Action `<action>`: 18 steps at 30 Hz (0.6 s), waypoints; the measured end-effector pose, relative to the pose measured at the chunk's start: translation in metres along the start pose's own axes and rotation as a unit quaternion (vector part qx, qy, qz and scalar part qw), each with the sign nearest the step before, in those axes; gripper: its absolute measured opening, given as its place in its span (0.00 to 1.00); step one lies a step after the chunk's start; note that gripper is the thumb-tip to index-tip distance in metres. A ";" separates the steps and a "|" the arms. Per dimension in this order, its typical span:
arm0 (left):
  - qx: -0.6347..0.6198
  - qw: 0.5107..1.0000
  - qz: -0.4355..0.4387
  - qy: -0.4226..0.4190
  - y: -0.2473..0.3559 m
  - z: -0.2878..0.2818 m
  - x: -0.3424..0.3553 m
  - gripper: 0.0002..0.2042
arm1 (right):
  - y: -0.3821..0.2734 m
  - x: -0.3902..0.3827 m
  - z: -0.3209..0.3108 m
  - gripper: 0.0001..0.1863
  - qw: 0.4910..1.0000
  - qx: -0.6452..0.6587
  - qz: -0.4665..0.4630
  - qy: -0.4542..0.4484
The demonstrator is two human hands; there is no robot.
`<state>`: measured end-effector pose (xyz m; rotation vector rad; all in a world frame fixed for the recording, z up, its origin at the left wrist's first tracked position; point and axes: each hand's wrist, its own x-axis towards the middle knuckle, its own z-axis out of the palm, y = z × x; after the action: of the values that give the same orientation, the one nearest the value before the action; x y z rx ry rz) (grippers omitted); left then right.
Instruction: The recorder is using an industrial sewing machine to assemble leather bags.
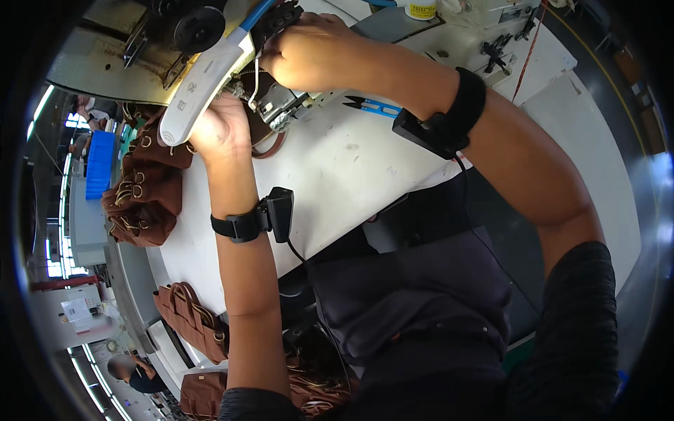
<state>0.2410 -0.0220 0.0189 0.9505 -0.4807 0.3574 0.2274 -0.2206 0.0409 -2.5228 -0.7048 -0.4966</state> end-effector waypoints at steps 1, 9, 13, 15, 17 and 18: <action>-0.003 1.000 -0.004 0.028 0.004 0.003 -0.003 0.19 | -0.001 0.000 0.000 0.18 0.996 0.074 0.042 -0.001; 0.065 0.986 -0.034 0.150 0.018 0.027 -0.053 0.25 | 0.003 0.001 0.022 0.17 0.995 0.049 0.006 0.085; 0.107 0.982 -0.031 0.150 0.019 0.031 -0.075 0.28 | 0.003 -0.006 0.013 0.15 0.991 0.080 -0.019 0.107; 0.110 0.982 -0.029 0.148 0.020 0.032 -0.083 0.30 | 0.005 -0.011 0.004 0.17 0.989 0.144 -0.026 0.029; 0.103 0.981 -0.036 0.159 0.020 0.035 -0.089 0.30 | 0.005 -0.013 0.002 0.16 0.986 0.139 -0.063 0.070; 0.099 0.981 -0.041 0.163 0.020 0.036 -0.091 0.30 | 0.005 -0.013 0.002 0.15 0.983 0.137 -0.080 0.092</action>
<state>0.1467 -0.0487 0.0013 1.0775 -0.1073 0.4834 0.2205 -0.2278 0.0316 -2.1448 -0.8470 -0.6333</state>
